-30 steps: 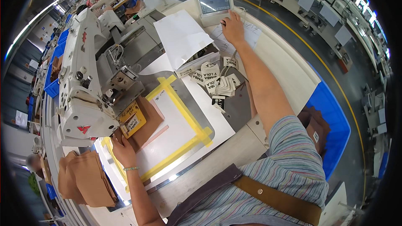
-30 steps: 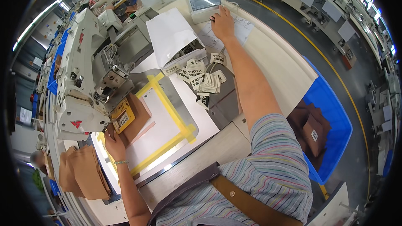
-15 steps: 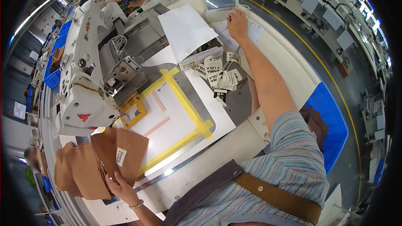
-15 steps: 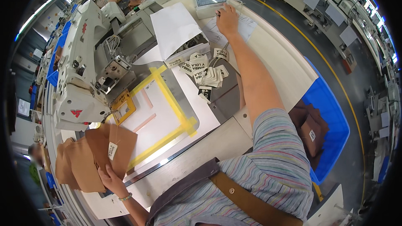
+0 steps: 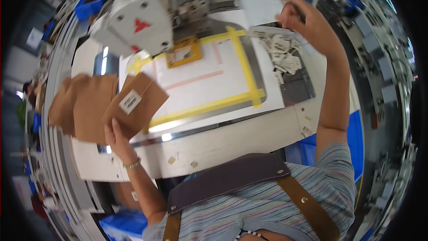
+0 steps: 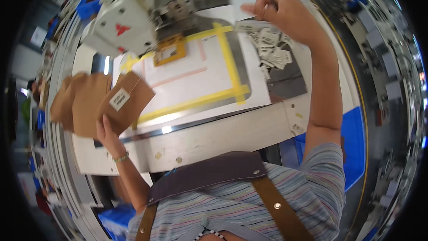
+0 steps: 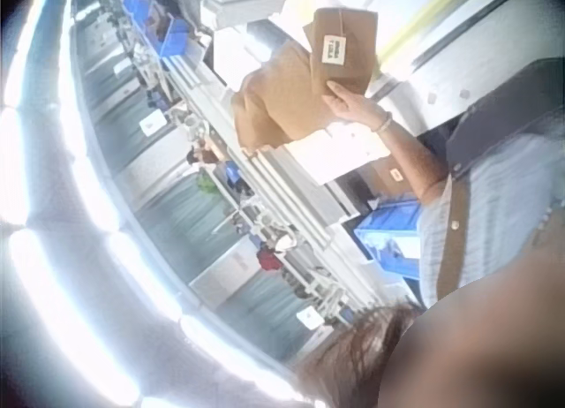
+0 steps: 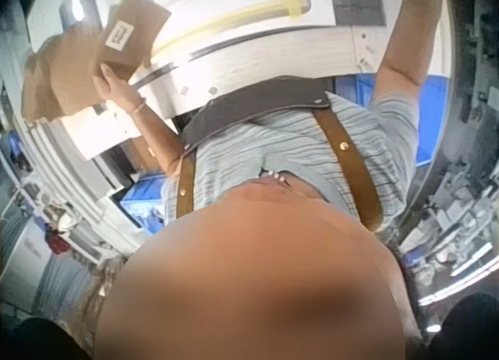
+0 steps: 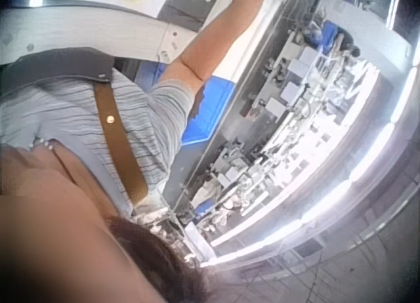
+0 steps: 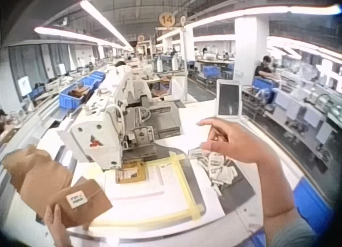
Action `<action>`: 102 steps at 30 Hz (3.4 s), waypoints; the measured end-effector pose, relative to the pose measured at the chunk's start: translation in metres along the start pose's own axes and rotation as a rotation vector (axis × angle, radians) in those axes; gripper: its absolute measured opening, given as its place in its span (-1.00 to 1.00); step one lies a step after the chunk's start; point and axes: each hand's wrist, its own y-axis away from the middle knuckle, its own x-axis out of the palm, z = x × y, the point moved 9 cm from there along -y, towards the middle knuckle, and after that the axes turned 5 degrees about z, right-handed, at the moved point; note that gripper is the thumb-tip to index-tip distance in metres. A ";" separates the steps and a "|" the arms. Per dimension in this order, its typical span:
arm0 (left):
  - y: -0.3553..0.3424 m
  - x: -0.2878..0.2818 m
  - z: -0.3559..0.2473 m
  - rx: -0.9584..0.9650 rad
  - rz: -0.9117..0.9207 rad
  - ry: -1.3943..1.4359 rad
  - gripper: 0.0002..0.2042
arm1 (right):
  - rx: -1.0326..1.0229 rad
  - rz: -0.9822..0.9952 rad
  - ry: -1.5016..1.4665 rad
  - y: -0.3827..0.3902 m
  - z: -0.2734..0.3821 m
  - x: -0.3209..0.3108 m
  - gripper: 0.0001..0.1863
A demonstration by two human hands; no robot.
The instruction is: Sewing brand labels onto fabric or leather pieces using an industrial sewing machine.
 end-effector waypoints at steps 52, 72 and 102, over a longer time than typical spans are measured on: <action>0.372 -0.539 0.319 -0.638 -1.005 -0.564 -0.55 | 0.247 -0.069 -0.007 0.030 -0.010 0.079 -0.69; 0.146 0.052 -0.043 0.491 0.804 -0.827 -0.35 | -0.350 -0.404 0.550 0.043 0.090 0.060 -0.77; -0.127 -0.024 0.012 0.455 0.225 -1.300 -0.63 | 0.394 0.403 0.288 0.050 -0.073 0.127 -0.74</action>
